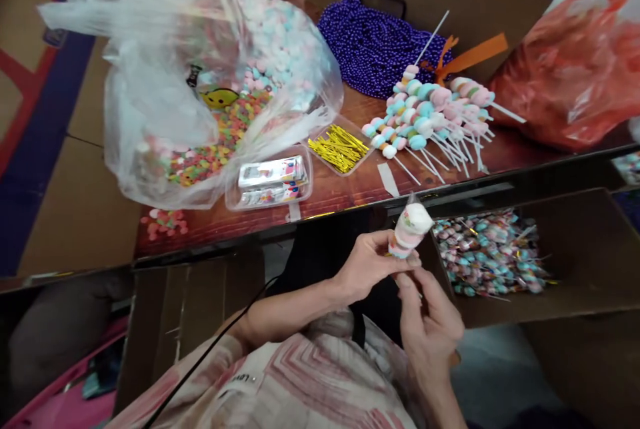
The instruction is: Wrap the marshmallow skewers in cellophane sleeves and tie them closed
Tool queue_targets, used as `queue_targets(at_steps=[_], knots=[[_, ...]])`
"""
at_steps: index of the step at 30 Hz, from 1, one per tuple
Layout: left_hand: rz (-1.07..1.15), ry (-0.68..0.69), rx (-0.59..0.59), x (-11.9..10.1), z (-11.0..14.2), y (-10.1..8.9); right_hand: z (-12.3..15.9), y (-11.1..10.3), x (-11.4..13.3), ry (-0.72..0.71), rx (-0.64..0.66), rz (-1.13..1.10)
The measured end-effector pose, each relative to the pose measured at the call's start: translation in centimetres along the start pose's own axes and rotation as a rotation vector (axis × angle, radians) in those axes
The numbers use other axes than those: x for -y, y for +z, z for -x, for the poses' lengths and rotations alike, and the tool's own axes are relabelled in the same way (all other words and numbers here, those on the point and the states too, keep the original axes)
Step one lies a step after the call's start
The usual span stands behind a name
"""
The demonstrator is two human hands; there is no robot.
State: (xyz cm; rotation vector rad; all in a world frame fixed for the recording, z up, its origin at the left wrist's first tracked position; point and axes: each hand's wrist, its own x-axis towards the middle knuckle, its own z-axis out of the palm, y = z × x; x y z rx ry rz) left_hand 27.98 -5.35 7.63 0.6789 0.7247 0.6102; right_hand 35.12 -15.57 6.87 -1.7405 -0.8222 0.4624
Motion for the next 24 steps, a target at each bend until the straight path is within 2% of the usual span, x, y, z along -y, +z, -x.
queue_targets(at_steps=[2, 5, 10, 14, 16, 17, 19, 21, 23, 24], knots=[[-0.083, 0.080, -0.035, 0.1, -0.2, -0.4, 0.1, 1.0, -0.5, 0.018, 0.049, 0.015], [-0.225, 0.159, -0.020, 0.1, -0.2, -1.1, -0.2, 2.8, -1.4, 0.021, 0.004, 0.000], [-0.366, 0.180, -0.074, 0.3, 0.0, -1.8, -0.5, 4.8, -2.6, 0.045, 0.004, -0.055], [-0.509, 0.242, 0.075, -0.1, 0.0, -2.4, -1.0, 5.1, -2.0, 0.159, -0.040, -0.208], [-0.608, 0.363, 0.105, -1.2, 0.2, -3.3, -2.3, 4.4, -1.7, 0.232, -0.091, -0.362], [-0.663, 0.442, 0.081, -2.1, 0.5, -4.0, -3.3, 3.8, -1.8, 0.267, -0.119, -0.439], [-0.804, 0.632, -0.092, -4.3, 1.3, -6.0, -5.8, 2.2, -2.6, 0.320, -0.154, -0.517], [-1.003, 0.770, -0.357, -6.7, 2.3, -8.6, -8.2, 0.5, -4.2, 0.397, -0.191, -0.523], [-1.254, 0.768, -0.561, -8.8, 3.3, -11.5, -9.9, -0.5, -6.0, 0.452, -0.235, -0.454], [-1.370, 0.711, -0.613, -9.5, 3.7, -12.8, -10.2, -0.6, -6.6, 0.448, -0.245, -0.423]])
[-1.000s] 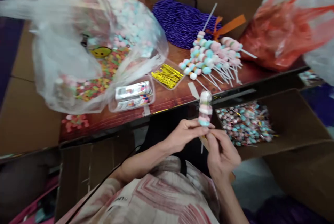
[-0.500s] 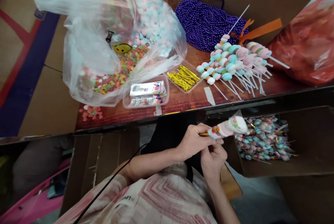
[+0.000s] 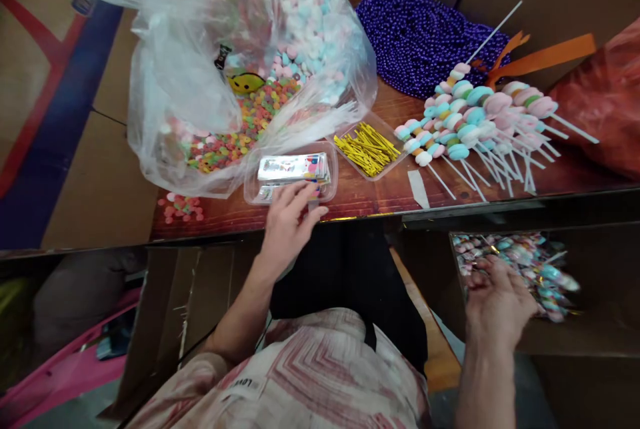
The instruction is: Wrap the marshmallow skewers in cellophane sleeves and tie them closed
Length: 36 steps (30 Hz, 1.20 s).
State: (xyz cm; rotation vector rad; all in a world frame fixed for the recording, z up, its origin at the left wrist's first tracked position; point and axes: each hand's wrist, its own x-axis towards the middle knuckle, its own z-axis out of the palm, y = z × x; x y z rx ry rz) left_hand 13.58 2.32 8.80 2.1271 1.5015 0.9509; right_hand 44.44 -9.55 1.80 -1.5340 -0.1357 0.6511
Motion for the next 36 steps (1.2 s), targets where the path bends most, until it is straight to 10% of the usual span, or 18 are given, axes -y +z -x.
queue_targets(at_steps=[7, 16, 20, 25, 31, 36], knots=[[-0.070, -0.032, 0.081, 4.2, 0.0, -1.0, 4.2, 4.8, -2.0, 0.013, 0.226, 0.002], [0.167, 0.070, -0.286, 3.2, -0.2, -0.2, 10.1, 9.1, -0.7, -0.150, 0.604, 0.287], [0.127, 0.278, -0.314, 2.1, 0.3, 1.3, 11.9, 13.2, 1.1, 0.036, 0.837, 0.101], [0.118, 0.413, -0.278, 1.5, 0.8, 2.8, 11.8, 16.7, 1.1, 0.142, 0.792, 0.029], [0.267, 0.024, -0.421, 0.6, 2.8, 2.3, 11.1, 16.6, -0.6, -0.081, 0.650, 0.080], [0.961, -0.496, 0.021, -1.2, 4.0, 2.7, 10.8, 16.2, -0.2, -0.217, 0.632, 0.054]])
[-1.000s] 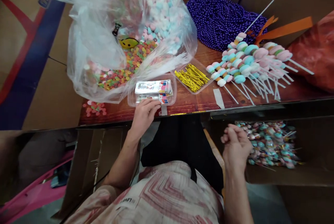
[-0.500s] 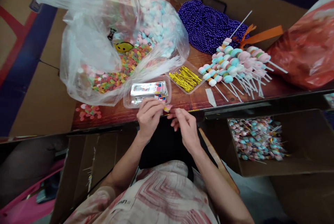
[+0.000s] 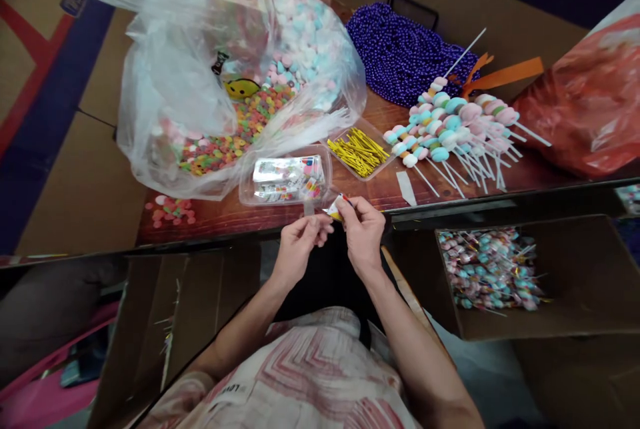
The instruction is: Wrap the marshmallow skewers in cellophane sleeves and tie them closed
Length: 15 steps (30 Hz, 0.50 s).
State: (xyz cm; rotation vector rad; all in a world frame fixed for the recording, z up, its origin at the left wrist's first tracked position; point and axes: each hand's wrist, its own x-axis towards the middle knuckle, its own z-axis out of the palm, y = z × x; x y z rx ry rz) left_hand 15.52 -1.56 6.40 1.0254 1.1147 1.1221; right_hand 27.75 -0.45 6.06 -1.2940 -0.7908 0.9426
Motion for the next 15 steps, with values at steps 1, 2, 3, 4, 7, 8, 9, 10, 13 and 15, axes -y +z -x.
queue_targets(at_steps=[1, 2, 3, 4, 7, 8, 9, 10, 13, 15], knots=[[0.119, -0.067, 0.010, -0.1, -0.1, 0.4, 0.0, -0.2, 0.3, -0.029, 0.003, 0.027], [0.218, -0.102, -0.015, -0.3, -0.3, 0.8, 0.1, -0.5, 0.6, -0.051, 0.006, 0.059], [0.289, -0.112, -0.062, -0.5, -0.6, 1.2, 0.1, -0.8, 0.9, -0.066, 0.012, 0.093], [0.337, -0.113, -0.112, -0.7, -0.9, 1.5, 0.3, -1.2, 1.3, -0.073, 0.022, 0.127], [0.419, -0.144, -0.184, -1.2, -1.6, 2.5, 0.8, -2.4, 1.9, -0.052, 0.062, 0.218], [0.439, -0.166, -0.189, -1.3, -1.7, 2.8, 1.0, -2.7, 1.9, -0.044, 0.065, 0.235], [0.457, -0.186, -0.193, -1.3, -1.7, 3.1, 1.2, -2.9, 1.8, -0.036, 0.056, 0.241], [0.470, -0.199, -0.200, -1.2, -1.7, 3.5, 1.3, -3.0, 1.7, -0.027, 0.039, 0.238], [0.476, -0.179, -0.224, -0.9, -1.4, 4.3, 1.5, -3.1, 1.1, -0.005, -0.042, 0.184], [0.460, -0.157, -0.225, -0.8, -1.1, 4.6, 1.6, -3.1, 0.9, 0.003, -0.078, 0.161]])
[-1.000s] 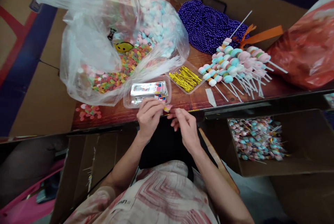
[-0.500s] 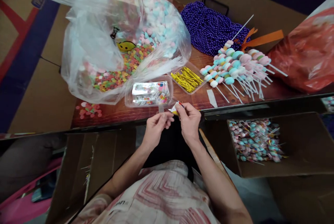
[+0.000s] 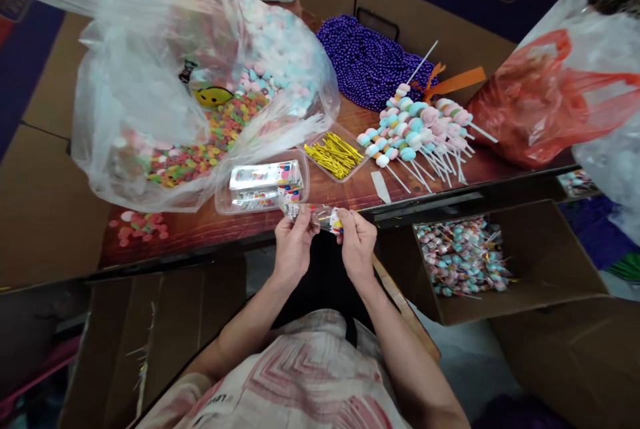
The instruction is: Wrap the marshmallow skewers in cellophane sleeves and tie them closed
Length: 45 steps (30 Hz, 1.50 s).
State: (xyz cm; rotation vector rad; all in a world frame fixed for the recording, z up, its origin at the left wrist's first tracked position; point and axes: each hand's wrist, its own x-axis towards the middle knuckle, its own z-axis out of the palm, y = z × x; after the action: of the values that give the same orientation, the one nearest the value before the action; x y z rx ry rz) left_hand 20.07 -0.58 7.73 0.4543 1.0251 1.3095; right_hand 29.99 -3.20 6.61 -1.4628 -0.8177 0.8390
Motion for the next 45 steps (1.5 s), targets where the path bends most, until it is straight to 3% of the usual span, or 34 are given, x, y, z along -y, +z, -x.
queue_targets(at_steps=[9, 19, 27, 32, 35, 39, 42, 45], knots=[[0.135, -0.134, 0.010, -1.0, 0.1, 0.1, 0.3, -1.6, -0.2, -0.067, 0.037, 0.111], [0.041, 0.069, -0.040, 0.1, -0.5, 0.9, 0.0, -1.6, 0.0, 0.043, 0.054, -0.093], [0.054, -0.077, 0.061, -0.4, 0.0, 1.0, -1.1, -1.6, 0.3, -0.068, -0.082, 0.028], [0.064, -0.089, 0.034, -0.9, -0.6, 1.6, -2.4, -2.1, 1.0, -0.215, -0.005, 0.219], [0.089, -0.042, -0.025, -1.1, -1.5, 2.1, -4.7, -2.9, 2.9, -0.386, -0.003, 0.456], [0.110, -0.031, -0.076, -1.8, -3.2, 2.2, -10.7, -5.7, 6.3, -0.595, -0.239, 0.808], [0.142, -0.064, -0.130, -2.5, -4.5, 1.8, -15.8, -8.7, 7.3, -0.650, -0.378, 0.997], [0.199, -0.108, -0.167, -2.9, -5.3, 1.6, -19.4, -10.9, 6.4, -0.624, -0.346, 1.080]])
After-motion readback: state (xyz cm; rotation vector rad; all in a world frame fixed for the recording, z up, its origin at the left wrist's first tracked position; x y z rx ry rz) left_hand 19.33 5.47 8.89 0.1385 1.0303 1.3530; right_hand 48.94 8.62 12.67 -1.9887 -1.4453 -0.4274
